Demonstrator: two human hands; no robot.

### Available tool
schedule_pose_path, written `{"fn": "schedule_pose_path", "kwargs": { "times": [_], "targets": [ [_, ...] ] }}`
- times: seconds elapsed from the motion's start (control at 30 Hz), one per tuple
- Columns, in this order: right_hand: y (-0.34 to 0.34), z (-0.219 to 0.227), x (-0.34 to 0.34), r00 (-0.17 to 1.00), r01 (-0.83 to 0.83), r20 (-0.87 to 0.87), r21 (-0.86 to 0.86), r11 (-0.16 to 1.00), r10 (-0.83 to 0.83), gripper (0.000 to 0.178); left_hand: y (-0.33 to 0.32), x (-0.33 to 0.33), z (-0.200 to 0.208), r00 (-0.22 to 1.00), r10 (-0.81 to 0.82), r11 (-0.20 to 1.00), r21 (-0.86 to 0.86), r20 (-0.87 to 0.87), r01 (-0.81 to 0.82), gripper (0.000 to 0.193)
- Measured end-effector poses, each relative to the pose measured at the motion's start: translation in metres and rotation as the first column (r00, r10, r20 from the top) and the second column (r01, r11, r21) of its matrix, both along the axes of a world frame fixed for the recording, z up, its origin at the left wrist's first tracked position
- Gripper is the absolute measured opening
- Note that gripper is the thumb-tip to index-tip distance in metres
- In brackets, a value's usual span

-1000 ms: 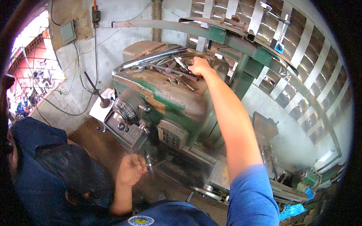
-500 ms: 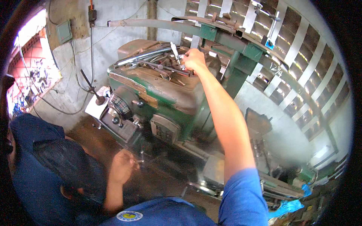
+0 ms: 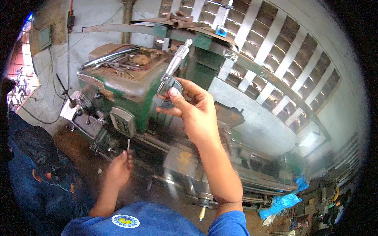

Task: The person operates a metal lathe, adjusting the tool post and carriage while a coworker stands nearby. They then measure a small metal rod with a micrometer, place the micrometer on the lathe, and continue adjusting the lathe controls.

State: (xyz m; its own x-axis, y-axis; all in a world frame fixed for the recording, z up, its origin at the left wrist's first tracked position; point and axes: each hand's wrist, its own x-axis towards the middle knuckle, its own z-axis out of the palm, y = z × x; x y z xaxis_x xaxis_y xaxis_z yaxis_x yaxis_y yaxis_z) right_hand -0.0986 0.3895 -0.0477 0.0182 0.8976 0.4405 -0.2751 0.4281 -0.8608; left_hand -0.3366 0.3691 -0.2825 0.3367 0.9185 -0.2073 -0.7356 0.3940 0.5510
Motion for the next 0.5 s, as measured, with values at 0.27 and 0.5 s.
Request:
{"fn": "schedule_pose_path", "kwargs": {
  "times": [0.27,0.5],
  "targets": [
    [-0.106,-0.003,0.053,0.996,0.088,0.005,0.03,0.996,-0.088,0.032,-0.039,0.061,0.06,0.939,-0.251,0.879,0.35,-0.235,0.323,0.023],
    [-0.146,-0.006,0.061,0.981,0.195,-0.017,0.102,0.976,-0.194,0.032,-0.054,0.087,0.143,0.977,-0.091,0.721,0.664,-0.192,0.198,0.021]
  ]
}}
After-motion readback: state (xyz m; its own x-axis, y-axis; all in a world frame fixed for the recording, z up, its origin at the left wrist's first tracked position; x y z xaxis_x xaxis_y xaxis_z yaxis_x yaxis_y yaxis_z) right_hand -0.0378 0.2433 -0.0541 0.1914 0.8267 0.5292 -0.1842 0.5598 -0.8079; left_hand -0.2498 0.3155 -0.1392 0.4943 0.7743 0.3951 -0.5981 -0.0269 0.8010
